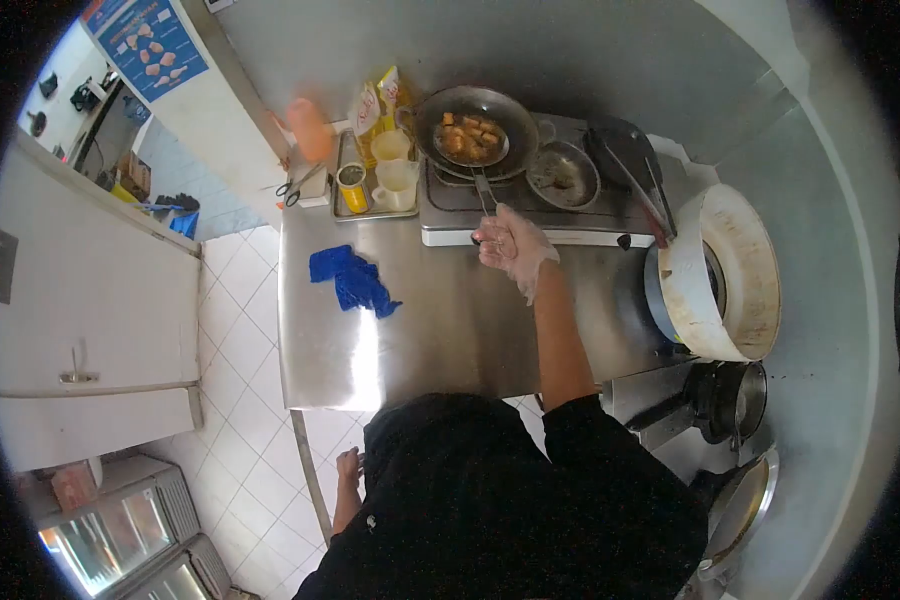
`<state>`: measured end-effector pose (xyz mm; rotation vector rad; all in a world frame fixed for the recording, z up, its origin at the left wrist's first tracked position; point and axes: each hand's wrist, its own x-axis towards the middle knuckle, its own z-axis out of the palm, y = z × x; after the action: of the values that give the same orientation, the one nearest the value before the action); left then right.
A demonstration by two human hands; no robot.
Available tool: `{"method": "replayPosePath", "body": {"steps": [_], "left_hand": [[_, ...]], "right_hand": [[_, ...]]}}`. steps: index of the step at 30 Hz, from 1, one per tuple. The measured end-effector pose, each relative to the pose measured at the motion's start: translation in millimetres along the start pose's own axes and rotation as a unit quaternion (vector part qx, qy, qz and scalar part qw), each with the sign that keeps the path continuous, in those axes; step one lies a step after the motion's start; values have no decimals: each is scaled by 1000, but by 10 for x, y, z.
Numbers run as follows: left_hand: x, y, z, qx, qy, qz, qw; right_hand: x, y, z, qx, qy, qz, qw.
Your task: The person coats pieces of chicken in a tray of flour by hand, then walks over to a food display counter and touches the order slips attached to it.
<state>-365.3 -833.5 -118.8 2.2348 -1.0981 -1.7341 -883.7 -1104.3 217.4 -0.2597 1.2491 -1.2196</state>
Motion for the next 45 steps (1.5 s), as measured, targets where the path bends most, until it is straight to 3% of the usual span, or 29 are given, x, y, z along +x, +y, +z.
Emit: {"method": "replayPosePath", "body": {"steps": [7,10,13,15,16,22,25,33,39,41,45], "left_hand": [[-41,124,-15,28,14,24,999],[-230,396,-34,-31,30,-36,998],[-82,156,-16,-9,21,-18,1000],[71,-76,-36,83,-16,95,992],[69,-66,-54,86,-16,95,992],[-261,302,-26,-23,-11,26,999],[-726,1062,-48,-33,24,-97,994],[-393,471,-152,-95,30,-108,989],[-534,341,-134,-46,37,-106,993],[-494,229,-125,4,22,-91,996],[-260,-59,-150,-3,-1,-44,999]], "right_hand": [[95,90,-364,65,-4,-17,998],[126,203,-545,96,2,-13,995],[83,421,-696,112,16,-13,993],[78,623,-794,129,20,-10,991],[63,733,-832,104,29,4,994],[-107,1325,-989,106,76,63,990],[-163,1485,-1079,122,86,76,986],[-181,1627,-1282,136,89,85,983],[-253,1619,-1404,95,78,71,990],[-337,1633,-1414,92,91,35,991],[-514,1755,-1596,67,111,53,990]]}}
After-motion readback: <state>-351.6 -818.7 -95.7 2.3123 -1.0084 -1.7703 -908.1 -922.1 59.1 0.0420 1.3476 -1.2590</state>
